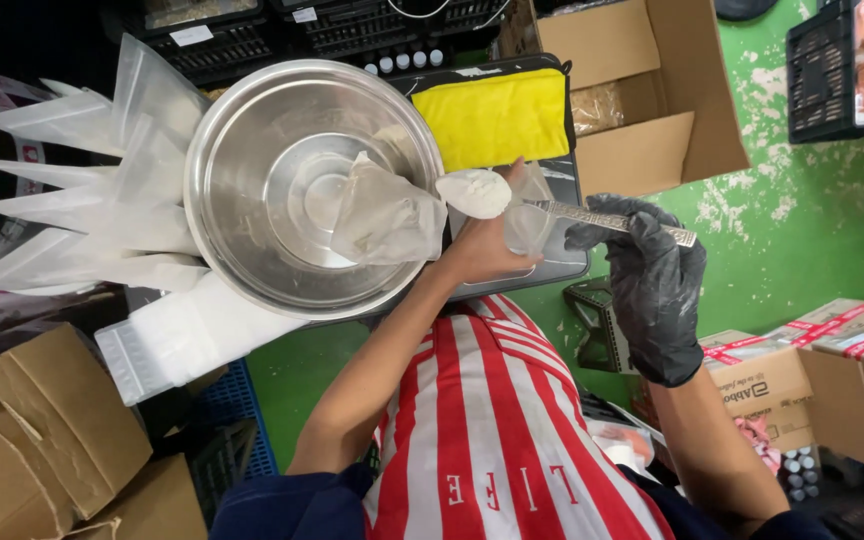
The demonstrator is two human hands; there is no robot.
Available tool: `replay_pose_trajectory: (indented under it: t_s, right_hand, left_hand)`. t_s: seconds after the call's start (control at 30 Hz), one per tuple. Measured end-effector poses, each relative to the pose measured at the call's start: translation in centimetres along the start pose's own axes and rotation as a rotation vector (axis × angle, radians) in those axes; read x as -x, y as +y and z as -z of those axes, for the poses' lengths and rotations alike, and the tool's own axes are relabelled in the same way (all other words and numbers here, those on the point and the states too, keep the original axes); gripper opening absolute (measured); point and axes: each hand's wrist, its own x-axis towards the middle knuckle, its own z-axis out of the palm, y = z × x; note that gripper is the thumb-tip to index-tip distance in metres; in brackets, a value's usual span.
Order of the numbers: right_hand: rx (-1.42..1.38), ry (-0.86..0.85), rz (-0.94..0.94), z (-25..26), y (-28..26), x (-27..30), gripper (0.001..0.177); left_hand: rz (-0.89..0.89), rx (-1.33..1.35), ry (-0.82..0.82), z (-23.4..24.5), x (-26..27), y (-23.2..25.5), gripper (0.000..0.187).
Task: Bagging and weighing white pepper powder from a large bowl into individual plastic bags using a spoon and a digital scale.
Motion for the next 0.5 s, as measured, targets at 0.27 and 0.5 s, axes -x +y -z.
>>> replay_pose_trajectory:
  t_s: [0.27,0.5]
  right_hand:
    - [0.106,-0.25,0.125,-0.1,-2.5,-4.0,0.026]
    - [0.183,-0.374,0.176,-2.2,-2.6,-4.9,0.029]
  left_hand:
    - [-0.116,0.125,0.098,0.9,6.5,6.1,0.104]
    - [-0.269,0.373,0.418,10.8,15.7,17.3,0.095]
